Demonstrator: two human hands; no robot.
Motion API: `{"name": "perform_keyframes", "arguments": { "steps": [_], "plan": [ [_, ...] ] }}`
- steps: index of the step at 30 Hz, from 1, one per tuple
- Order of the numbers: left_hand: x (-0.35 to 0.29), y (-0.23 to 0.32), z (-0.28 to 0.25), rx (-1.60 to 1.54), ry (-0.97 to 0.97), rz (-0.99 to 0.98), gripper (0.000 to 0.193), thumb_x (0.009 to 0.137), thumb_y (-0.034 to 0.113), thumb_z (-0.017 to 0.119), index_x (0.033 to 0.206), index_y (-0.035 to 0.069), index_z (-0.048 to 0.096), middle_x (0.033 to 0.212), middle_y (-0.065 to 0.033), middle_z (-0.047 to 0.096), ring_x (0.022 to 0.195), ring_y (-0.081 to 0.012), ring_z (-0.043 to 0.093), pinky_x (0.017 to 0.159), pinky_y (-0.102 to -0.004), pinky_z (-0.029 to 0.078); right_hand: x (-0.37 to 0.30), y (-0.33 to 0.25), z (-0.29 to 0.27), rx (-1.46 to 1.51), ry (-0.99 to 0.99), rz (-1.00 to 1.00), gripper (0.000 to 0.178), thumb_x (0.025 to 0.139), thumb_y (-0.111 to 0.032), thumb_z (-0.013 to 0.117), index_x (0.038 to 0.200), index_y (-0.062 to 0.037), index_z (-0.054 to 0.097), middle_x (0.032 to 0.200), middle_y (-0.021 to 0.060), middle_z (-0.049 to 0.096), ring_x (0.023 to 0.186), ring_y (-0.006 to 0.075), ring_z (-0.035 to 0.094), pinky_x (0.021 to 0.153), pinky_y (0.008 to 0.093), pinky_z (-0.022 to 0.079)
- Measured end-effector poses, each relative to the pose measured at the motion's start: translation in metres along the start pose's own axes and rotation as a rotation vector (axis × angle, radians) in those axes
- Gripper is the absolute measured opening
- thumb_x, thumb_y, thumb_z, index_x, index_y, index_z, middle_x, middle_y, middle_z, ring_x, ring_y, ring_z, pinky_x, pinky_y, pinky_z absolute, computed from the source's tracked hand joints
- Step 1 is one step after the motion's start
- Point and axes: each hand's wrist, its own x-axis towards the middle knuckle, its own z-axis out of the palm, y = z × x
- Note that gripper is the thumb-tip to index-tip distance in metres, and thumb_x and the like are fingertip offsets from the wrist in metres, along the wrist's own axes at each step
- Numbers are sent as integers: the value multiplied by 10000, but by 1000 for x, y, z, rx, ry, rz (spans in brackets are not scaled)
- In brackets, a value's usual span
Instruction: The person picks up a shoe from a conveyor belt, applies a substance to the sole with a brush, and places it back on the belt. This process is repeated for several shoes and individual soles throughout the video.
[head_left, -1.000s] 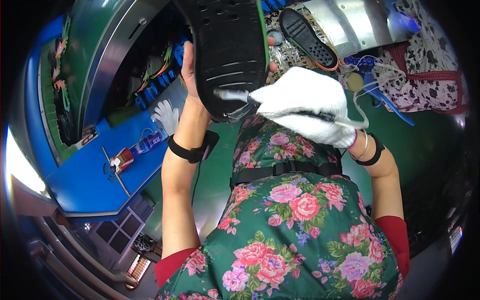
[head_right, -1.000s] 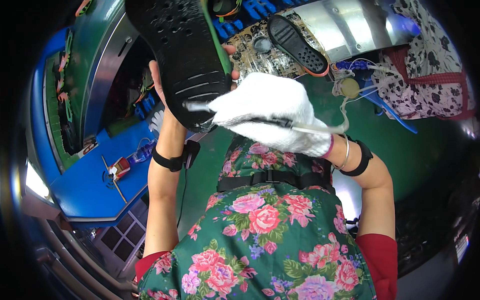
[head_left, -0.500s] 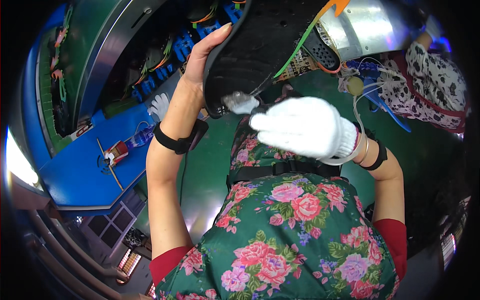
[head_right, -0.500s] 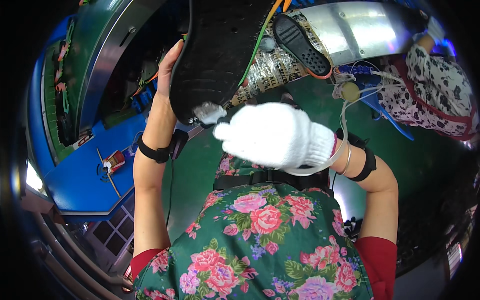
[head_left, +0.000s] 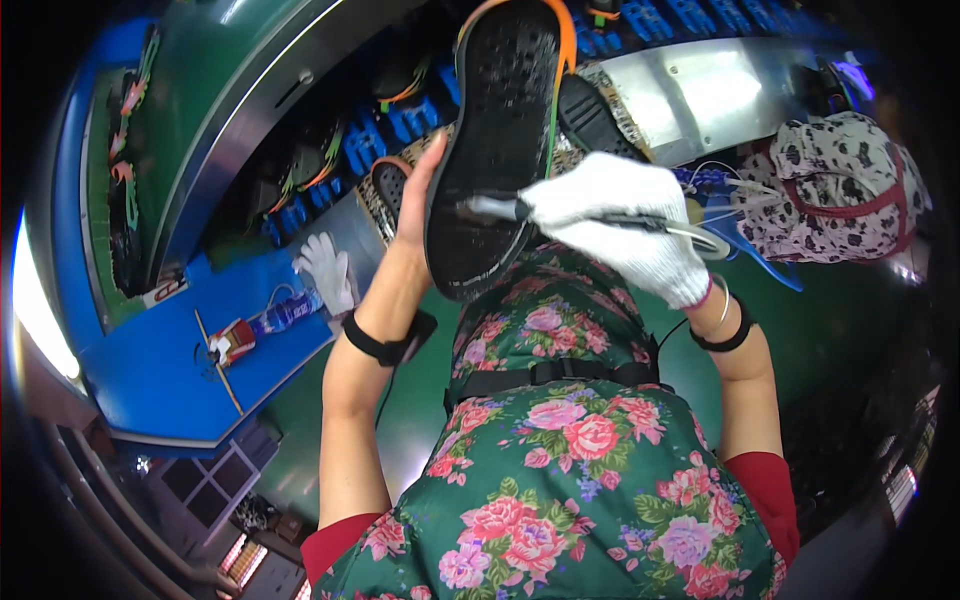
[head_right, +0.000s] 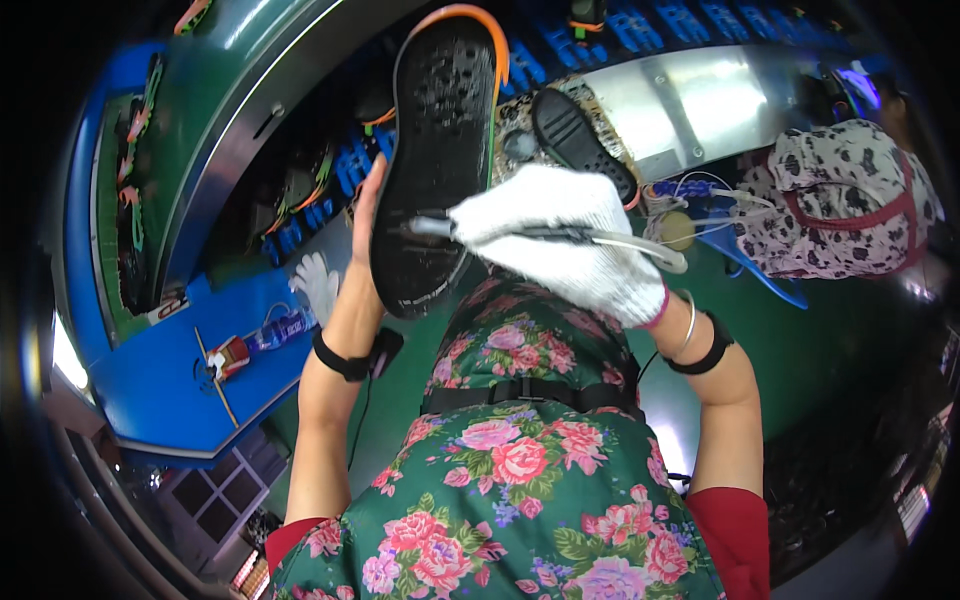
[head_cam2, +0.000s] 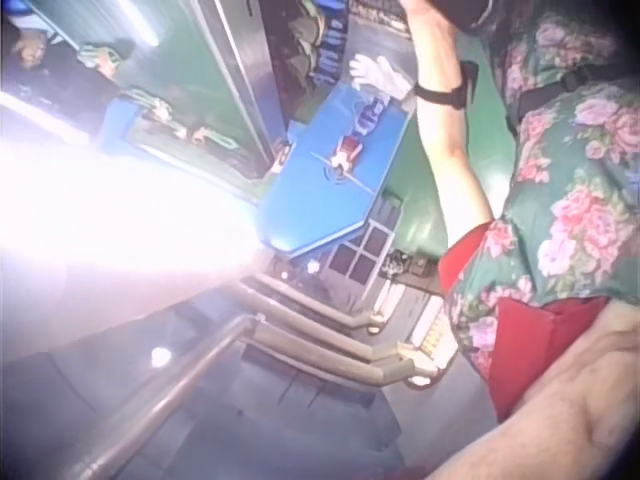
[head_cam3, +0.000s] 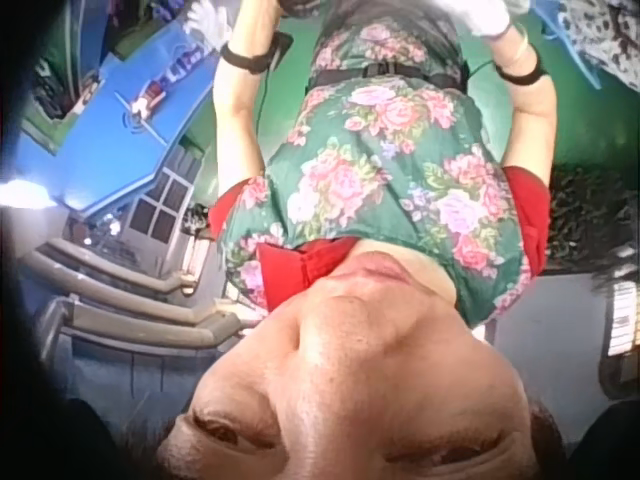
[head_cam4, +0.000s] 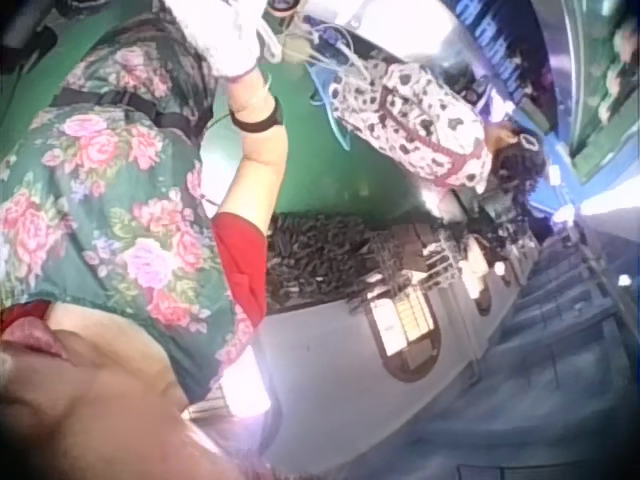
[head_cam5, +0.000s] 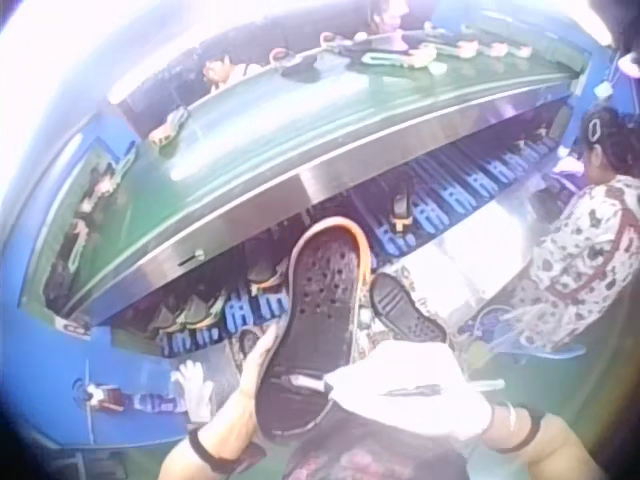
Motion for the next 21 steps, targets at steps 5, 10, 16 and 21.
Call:
{"name": "perform_keyframes", "arguments": {
  "steps": [5,10,16,21],
  "plan": [
    [-6,-19,-4,222,-70,-148,746,1053,582,321,1567,46,393,1461,-258,552,1210,-462,640,1032,-607,530,49,7,-47,-631,182,-408,211,848,-42,765,1058,-59,780,1047,95,772,901,236,716,799,348,572],
    [-17,-1,-34,-15,-43,8,697,1070,538,313,1583,71,381,1508,-257,509,1292,-420,599,1094,-602,480,20,-4,11,-797,-100,-458,293,790,-75,770,1082,-96,773,1139,112,756,936,274,727,825,388,580],
    [-42,-12,-38,74,25,144,876,978,665,474,1601,68,332,1551,-225,467,1392,-485,475,1162,-593,407,22,-27,21,-270,-103,-326,209,821,-42,782,1028,-68,788,1018,114,775,827,222,710,730,344,565],
    [-79,0,-6,305,-384,198,1221,746,651,822,1618,35,232,1539,-328,380,1309,-519,523,1078,-639,468,16,-35,2,490,35,76,150,724,89,739,783,-35,678,822,126,719,717,244,664,670,339,541]
  ]
}}
